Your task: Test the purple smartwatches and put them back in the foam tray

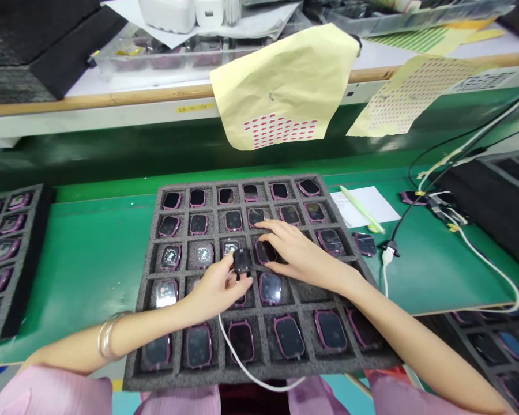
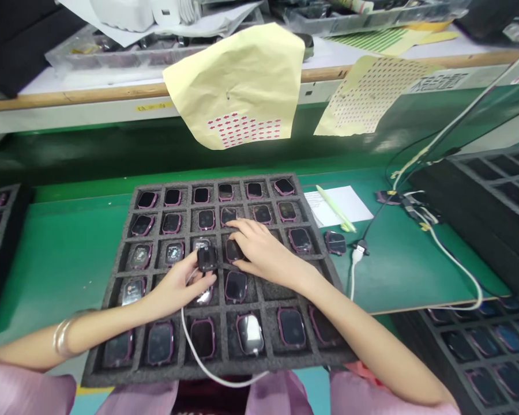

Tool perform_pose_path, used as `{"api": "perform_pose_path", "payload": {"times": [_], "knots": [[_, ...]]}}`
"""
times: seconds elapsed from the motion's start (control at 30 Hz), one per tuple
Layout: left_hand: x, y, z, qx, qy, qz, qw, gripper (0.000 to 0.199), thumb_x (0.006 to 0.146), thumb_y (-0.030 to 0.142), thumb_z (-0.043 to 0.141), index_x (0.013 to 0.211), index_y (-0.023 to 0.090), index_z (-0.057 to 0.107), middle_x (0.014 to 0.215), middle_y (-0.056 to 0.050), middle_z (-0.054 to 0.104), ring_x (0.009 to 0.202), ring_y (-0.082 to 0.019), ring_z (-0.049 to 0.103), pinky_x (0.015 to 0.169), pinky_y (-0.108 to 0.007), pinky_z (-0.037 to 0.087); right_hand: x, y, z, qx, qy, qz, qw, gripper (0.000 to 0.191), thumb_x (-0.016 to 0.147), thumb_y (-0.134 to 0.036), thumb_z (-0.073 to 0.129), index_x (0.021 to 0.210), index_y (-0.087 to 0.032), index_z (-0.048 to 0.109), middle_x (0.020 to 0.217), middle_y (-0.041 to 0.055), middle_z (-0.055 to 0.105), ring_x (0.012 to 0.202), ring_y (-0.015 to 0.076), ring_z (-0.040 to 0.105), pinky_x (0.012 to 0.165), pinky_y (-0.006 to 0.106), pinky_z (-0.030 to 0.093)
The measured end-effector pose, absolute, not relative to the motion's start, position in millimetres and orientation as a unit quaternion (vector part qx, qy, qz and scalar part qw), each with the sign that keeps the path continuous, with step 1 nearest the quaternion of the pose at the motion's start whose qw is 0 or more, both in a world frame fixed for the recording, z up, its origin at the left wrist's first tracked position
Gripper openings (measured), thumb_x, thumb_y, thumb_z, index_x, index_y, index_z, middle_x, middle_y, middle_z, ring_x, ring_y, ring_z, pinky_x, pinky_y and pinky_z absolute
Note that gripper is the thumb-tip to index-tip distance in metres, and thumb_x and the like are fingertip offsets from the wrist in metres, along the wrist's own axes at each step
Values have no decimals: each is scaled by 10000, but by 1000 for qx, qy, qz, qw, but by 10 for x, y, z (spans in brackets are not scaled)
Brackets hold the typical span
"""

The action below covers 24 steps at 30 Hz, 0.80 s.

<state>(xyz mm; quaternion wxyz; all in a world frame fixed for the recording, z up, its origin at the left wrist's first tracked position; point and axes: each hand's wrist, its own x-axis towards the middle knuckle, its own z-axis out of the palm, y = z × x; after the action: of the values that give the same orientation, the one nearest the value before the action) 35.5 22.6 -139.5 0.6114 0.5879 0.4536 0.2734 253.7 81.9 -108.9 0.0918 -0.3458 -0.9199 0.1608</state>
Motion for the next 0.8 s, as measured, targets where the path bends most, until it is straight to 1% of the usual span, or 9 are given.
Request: {"api": "perform_pose_path", "payload": {"times": [0.07,0.13,0.27,0.37,0.47,0.53,0.6,0.67,0.8], "knots": [[327,146,-1352,573,448,256,637,246,852,310,572,1037,167,496,775,30,514,568,-78,388,543,-215,326,2535,745,-1061,-350,-919,153,100,388,755,-119,700,1102,-151,530,1338,178,447,1294,349,358,1034,588,327],[308,121,-1310,546,436,251,670,280,828,298,610,1042,169,487,774,33,509,564,-73,383,531,-209,312,2553,714,-988,-349,-915,163,120,386,776,-149,695,1123,-166,526,1300,168,486,1263,344,401,1025,585,339],[287,171,-1263,515,404,248,714,436,735,310,726,1069,166,486,831,16,521,574,-70,392,528,-207,319,2512,685,-795,-329,-895,260,149,394,837,-287,673,1181,-206,498,1256,118,526,1181,286,486,965,470,436],[284,200,-1279,524,392,259,710,547,682,340,776,1124,163,505,887,-12,545,653,-103,453,586,-227,377,2357,618,-760,-297,-903,275,141,393,824,-250,689,1169,-187,511,1244,115,529,1170,270,487,957,432,436],[295,203,-1320,526,396,285,697,451,772,378,689,1125,153,520,914,-39,575,784,-163,528,714,-282,442,2205,564,-839,-284,-921,224,147,352,810,-177,682,1129,-148,536,1133,129,589,1086,283,534,908,451,449],[305,203,-1338,530,401,302,683,368,833,377,614,1108,147,534,945,-52,596,869,-191,550,803,-318,448,2155,553,-915,-285,-925,193,159,334,810,-167,672,1117,-140,545,1078,130,612,1028,288,560,874,461,457],[310,206,-1338,529,403,318,676,322,854,361,587,1083,137,554,978,-63,613,933,-206,554,863,-333,436,2146,550,-990,-287,-925,178,176,332,812,-178,669,1117,-137,546,1062,132,619,999,288,569,849,458,463],[309,212,-1323,518,398,324,685,301,848,352,598,1048,127,582,981,-71,628,958,-214,559,882,-336,430,2159,541,-1059,-290,-918,185,196,348,811,-203,676,1124,-138,539,1047,127,622,981,279,574,823,437,472],[292,218,-1280,483,388,314,720,302,825,346,633,1019,115,622,942,-74,648,925,-218,581,866,-340,436,2184,501,-1160,-300,-893,239,235,378,813,-258,684,1139,-161,520,1030,94,622,978,249,578,819,395,469]]}}
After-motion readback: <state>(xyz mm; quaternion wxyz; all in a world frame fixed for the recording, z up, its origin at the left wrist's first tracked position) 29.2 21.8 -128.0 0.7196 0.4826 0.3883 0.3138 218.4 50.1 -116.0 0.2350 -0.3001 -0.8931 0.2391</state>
